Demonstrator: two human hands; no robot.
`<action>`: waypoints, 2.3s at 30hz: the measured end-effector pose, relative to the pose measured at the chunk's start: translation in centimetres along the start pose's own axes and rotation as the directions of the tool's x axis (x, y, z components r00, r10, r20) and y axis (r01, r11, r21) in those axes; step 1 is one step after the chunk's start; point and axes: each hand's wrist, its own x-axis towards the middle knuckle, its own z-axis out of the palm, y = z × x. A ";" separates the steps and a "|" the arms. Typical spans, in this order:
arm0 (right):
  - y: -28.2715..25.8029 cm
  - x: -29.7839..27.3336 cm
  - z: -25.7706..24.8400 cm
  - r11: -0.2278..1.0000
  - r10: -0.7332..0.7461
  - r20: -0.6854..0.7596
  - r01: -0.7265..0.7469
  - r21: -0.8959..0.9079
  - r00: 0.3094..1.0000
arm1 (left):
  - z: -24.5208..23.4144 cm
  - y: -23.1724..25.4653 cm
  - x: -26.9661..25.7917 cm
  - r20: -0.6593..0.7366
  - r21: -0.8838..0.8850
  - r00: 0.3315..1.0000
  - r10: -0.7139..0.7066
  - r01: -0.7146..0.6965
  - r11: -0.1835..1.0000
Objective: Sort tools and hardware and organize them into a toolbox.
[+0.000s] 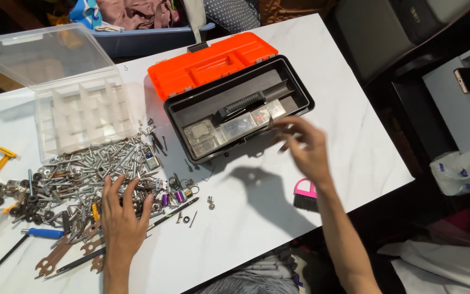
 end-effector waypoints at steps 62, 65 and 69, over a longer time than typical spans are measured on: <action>-6.6 6.8 7.8 0.794 0.008 0.512 0.306 -0.526 0.859 | 0.6 -1.3 -0.6 -0.150 -0.140 0.989 0.003 -0.025 0.990; -6.3 6.4 7.9 0.768 -0.010 0.504 0.330 -0.549 0.863 | 0.8 -1.8 -0.7 -0.202 -0.266 0.979 -0.018 -0.037 0.963; -6.2 5.9 7.9 0.772 -0.064 0.486 0.352 -0.529 0.872 | 1.9 -2.8 -1.1 -0.316 -0.372 0.948 -0.038 -0.087 0.924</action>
